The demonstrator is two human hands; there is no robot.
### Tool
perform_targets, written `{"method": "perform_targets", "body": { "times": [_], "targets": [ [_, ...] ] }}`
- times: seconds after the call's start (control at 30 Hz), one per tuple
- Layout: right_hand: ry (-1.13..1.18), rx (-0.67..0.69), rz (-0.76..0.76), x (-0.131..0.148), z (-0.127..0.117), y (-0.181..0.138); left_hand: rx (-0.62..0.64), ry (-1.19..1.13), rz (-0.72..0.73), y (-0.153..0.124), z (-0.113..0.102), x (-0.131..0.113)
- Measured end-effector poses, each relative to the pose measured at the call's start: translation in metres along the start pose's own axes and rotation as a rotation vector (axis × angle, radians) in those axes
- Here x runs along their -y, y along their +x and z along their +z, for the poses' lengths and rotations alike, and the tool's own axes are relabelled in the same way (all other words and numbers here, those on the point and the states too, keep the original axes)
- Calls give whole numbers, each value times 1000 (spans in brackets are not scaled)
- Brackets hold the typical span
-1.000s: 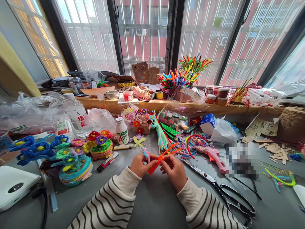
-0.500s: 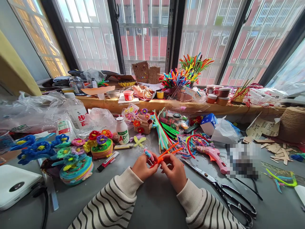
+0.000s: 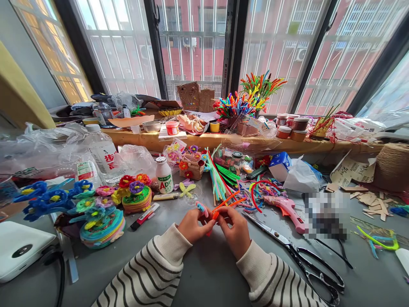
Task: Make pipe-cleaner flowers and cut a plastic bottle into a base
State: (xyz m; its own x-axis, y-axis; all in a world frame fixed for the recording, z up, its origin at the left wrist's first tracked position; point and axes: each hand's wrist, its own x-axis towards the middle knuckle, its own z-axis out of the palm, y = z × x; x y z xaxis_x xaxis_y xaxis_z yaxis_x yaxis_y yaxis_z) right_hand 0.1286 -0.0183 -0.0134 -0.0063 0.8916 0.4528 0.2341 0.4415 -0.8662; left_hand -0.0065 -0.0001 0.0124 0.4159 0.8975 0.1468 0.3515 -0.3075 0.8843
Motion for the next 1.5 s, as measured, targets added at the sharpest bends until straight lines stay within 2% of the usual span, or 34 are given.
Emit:
{"method": "perform_targets", "body": {
  "times": [0.2,0.33,0.43,0.57,0.67,0.73,0.9,1.03,1.13,1.33,1.5],
  "targets": [
    [42,-32,10,1,-1,1,121,-390,-129,2,0,6],
    [18,-26,-22,2,-1,2,99,-507,-173,2,0,6],
    [-4,-60,-46,1,-1,2,129,-595,-222,3,1,3],
    [-42,-77,-66,0,0,3,125,-571,-230,2,2,2],
    [-121,18,-164,-1,-4,5,127,-492,-185,2,1,3],
    [-228,68,-251,-3,-11,8,57,-460,-173,2,-1,4],
    [-677,29,-345,-14,-31,18,-273,-443,-170,4,-7,9],
    [-937,81,-365,-22,-30,20,-367,-397,-158,4,-9,14],
    [-999,66,-413,-24,-25,21,-411,-374,-163,4,-10,18],
    [-943,15,-457,-21,-29,23,-600,-423,-130,7,-13,18],
    [-1037,76,-484,-21,-22,22,-546,-479,-124,7,-14,13]
  ]
}}
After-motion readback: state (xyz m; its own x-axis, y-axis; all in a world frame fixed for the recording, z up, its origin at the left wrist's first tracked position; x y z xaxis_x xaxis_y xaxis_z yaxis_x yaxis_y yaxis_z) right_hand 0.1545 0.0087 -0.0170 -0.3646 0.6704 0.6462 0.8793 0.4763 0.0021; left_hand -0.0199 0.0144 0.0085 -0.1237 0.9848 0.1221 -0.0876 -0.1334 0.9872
